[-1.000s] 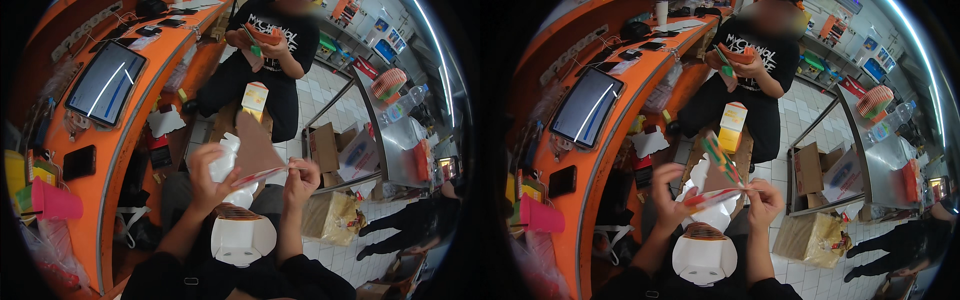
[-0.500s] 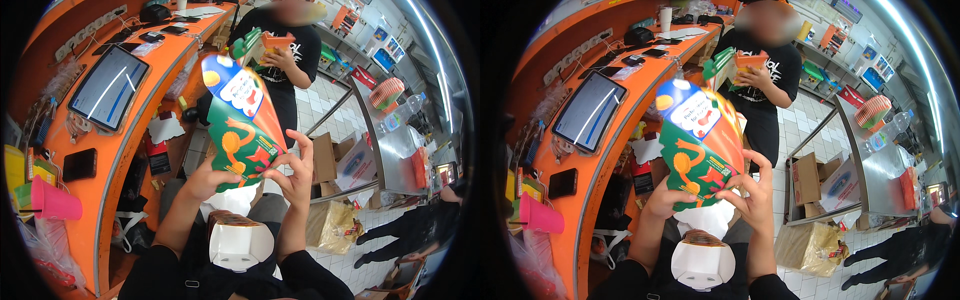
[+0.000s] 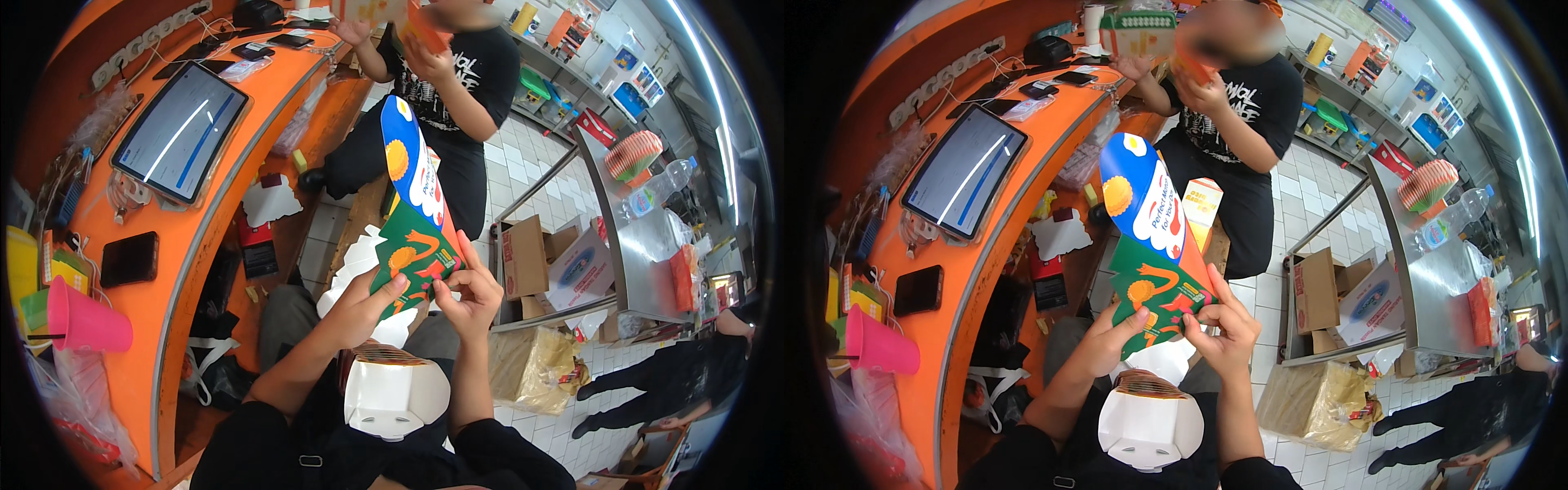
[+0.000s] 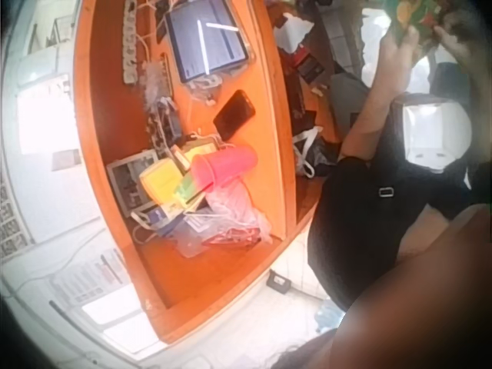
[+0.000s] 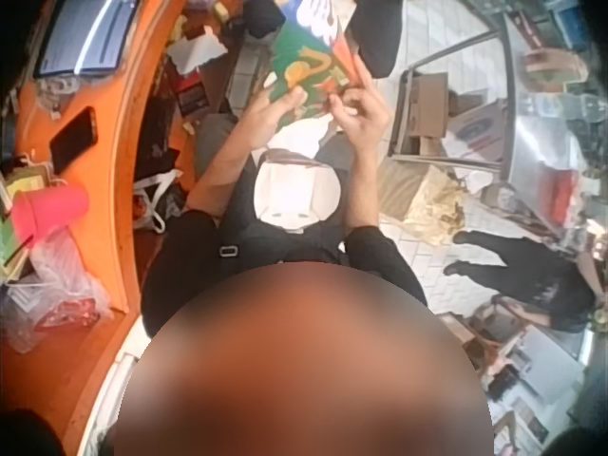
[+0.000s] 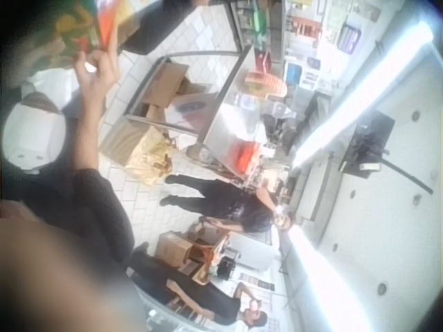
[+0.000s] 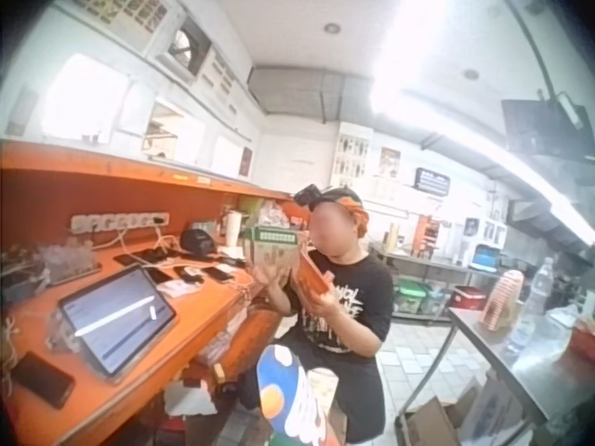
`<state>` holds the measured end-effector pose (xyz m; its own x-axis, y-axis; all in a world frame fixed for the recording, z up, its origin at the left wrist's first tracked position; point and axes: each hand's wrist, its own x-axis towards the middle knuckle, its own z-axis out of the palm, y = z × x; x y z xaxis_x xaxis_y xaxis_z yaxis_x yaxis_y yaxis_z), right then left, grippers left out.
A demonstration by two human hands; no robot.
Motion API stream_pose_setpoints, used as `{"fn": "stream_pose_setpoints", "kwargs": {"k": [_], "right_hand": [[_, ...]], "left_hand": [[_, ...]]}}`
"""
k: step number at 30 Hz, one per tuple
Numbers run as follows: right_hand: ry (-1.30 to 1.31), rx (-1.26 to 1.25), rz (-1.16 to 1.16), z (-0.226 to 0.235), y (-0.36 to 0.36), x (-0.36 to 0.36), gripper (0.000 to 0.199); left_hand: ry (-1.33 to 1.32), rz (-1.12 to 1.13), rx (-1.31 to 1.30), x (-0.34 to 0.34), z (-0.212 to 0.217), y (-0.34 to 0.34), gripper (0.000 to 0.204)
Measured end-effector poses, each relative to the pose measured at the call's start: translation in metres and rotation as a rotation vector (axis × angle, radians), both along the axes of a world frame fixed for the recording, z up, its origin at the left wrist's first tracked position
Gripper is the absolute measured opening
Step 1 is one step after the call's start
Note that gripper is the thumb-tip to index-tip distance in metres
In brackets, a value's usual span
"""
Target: The person repeatedly folds flat cardboard food containers into their final shape by hand, then places them into a stack. The person also briefly handles a printed receipt and places it on a display case.
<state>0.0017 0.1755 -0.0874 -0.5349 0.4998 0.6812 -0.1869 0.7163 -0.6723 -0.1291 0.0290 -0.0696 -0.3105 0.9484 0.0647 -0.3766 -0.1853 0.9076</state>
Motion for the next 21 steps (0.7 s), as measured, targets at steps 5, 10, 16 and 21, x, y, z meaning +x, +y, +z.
{"fn": "stream_pose_setpoints", "kwargs": {"k": [5,10,16,21], "right_hand": [[0.143,-0.181,0.078,-0.01,-0.009,-0.006,0.019],[0.187,-0.317,0.156,-0.007,-0.011,-0.011,0.016],[0.019,-0.423,0.196,0.009,-0.008,-0.005,0.015],[-0.138,-0.362,0.278,0.023,0.0,0.004,0.014]], "left_hand": [[-0.282,-0.072,0.06,0.005,-0.006,0.004,0.042],[-0.376,-0.083,0.102,0.007,-0.015,0.008,0.044],[-0.424,-0.088,0.179,0.007,-0.023,0.013,0.046],[-0.317,-0.015,0.023,-0.002,-0.016,0.004,0.044]]}}
